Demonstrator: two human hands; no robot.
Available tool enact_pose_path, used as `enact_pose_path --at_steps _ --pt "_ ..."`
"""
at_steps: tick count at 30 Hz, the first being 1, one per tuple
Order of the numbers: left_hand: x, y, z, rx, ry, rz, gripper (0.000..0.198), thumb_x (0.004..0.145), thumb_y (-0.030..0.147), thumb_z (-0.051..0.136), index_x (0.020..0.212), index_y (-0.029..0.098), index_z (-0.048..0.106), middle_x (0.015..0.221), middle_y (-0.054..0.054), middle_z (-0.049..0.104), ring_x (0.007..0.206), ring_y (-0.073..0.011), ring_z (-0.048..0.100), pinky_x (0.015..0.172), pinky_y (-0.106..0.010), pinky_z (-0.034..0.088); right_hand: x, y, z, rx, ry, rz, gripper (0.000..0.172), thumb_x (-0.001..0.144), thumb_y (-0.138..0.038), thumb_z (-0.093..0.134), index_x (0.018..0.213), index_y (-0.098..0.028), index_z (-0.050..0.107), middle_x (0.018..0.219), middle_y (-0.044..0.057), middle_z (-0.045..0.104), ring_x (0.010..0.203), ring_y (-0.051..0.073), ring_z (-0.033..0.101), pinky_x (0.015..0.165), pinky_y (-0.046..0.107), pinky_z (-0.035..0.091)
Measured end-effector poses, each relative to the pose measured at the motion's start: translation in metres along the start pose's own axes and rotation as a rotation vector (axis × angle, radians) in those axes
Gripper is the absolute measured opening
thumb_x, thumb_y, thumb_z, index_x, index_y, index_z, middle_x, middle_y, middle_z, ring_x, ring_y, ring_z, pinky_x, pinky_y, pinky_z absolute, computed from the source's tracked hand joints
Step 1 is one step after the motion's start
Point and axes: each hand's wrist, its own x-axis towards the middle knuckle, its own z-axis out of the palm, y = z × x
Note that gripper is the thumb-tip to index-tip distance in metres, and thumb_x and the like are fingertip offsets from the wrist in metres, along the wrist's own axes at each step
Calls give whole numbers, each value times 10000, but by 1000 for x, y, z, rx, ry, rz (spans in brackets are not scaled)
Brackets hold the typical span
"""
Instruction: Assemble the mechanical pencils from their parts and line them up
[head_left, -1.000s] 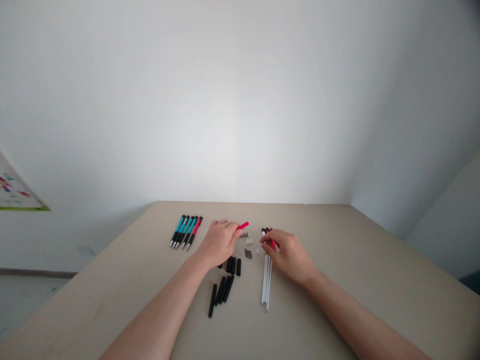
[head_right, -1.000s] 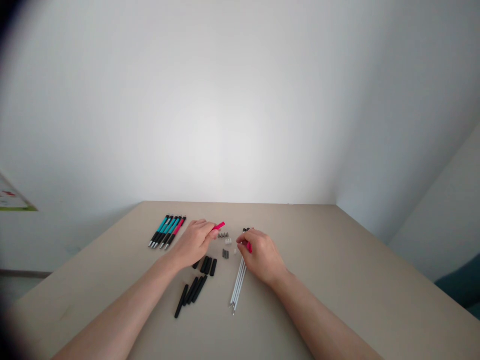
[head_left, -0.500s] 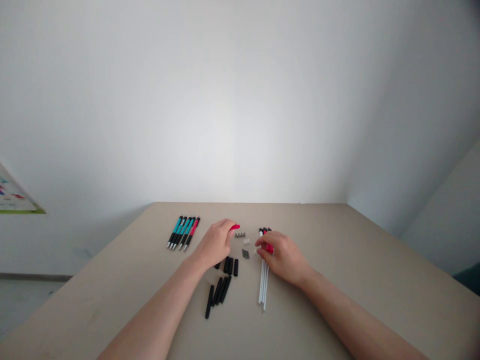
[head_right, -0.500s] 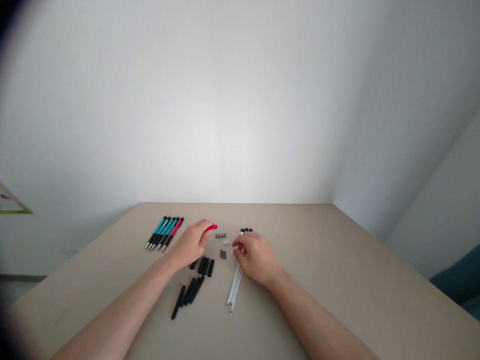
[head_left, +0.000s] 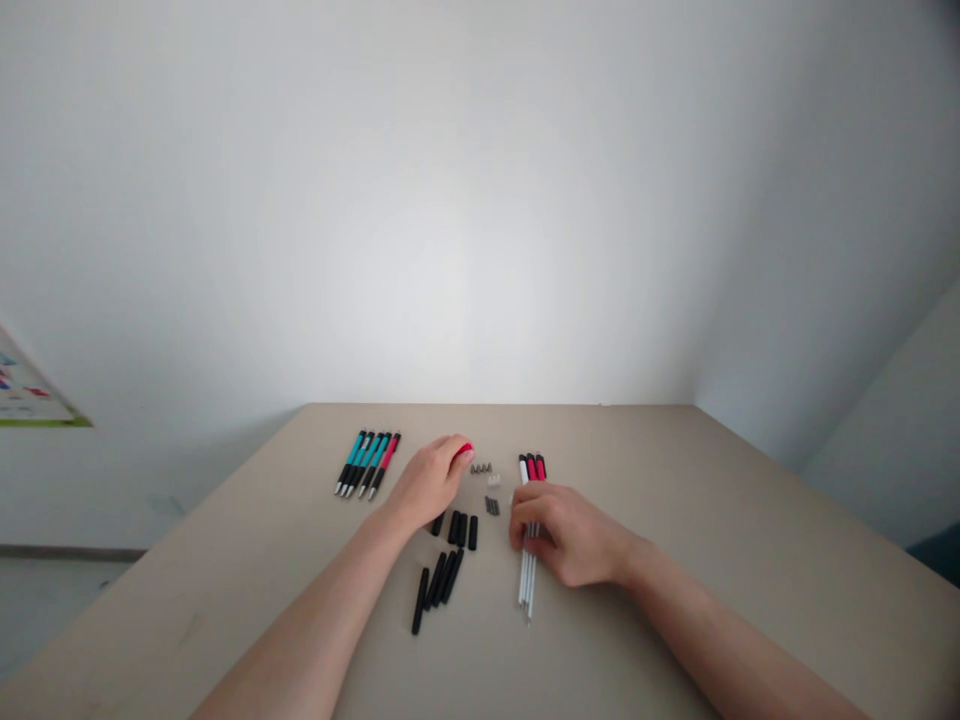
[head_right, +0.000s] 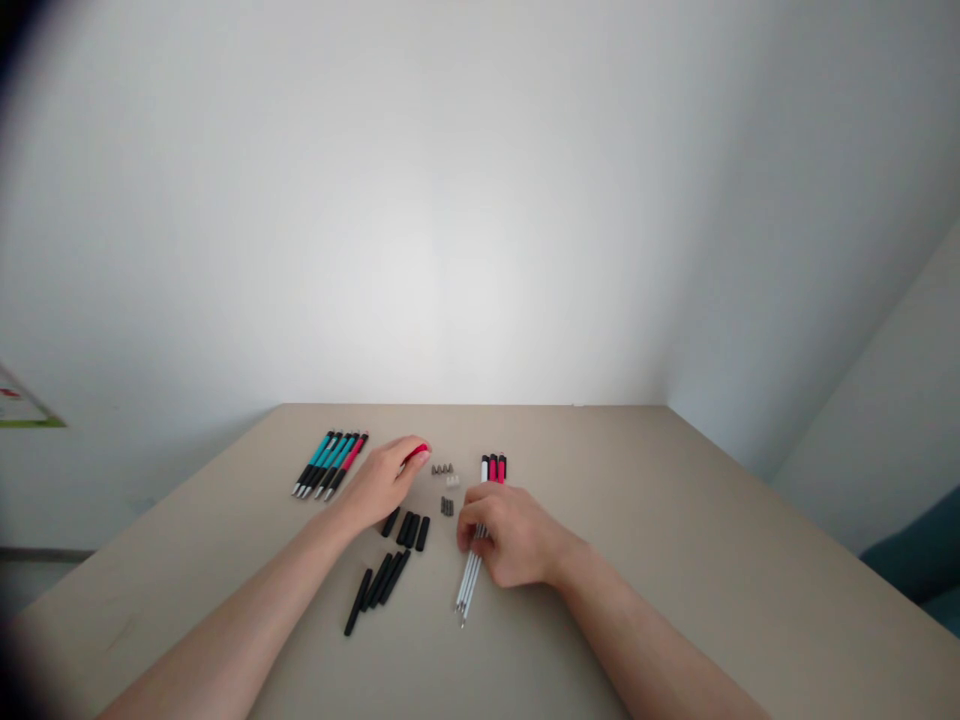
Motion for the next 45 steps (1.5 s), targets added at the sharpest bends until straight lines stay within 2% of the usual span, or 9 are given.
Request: enact_pose_path --at_steps 5,17,31,38,45 --pt "0 -1 2 -12 -2 7 237 944 290 354 867 187 554 843 -43 615 789 -161 567 746 -266 431 1 4 3 -40 -83 -21 219 602 -12 536 709 -182 623 811 16 597 796 167 570 693 242 406" --pt "-1 -1 2 -44 -17 18 235 938 298 372 881 189 573 850 -42 623 794 -159 573 759 -267 434 0 1 -1 -98 -169 -47 253 514 -13 527 695 -185 570 791 4 572 712 148 540 602 226 359" --pt "-1 1 2 -52 -37 29 224 930 293 390 888 193 586 860 -41 635 807 -162 579 764 -268 437 1 -2 4 -244 -133 -98 74 607 -104 526 599 -178 521 716 9 545 638 133 489 533 247 274" --pt "-1 0 2 -61 -48 36 218 934 292 387 889 193 576 860 -35 632 812 -160 576 766 -264 433 3 -2 3 -254 -145 -121 66 581 -109 527 576 -171 507 704 9 547 647 134 494 518 250 243" --pt "-2 3 1 -100 -85 48 231 939 291 377 917 198 588 881 -34 643 824 -156 581 777 -264 437 3 0 5 -270 -129 -124 67 616 -113 519 584 -173 515 702 12 548 658 136 493 529 253 250"
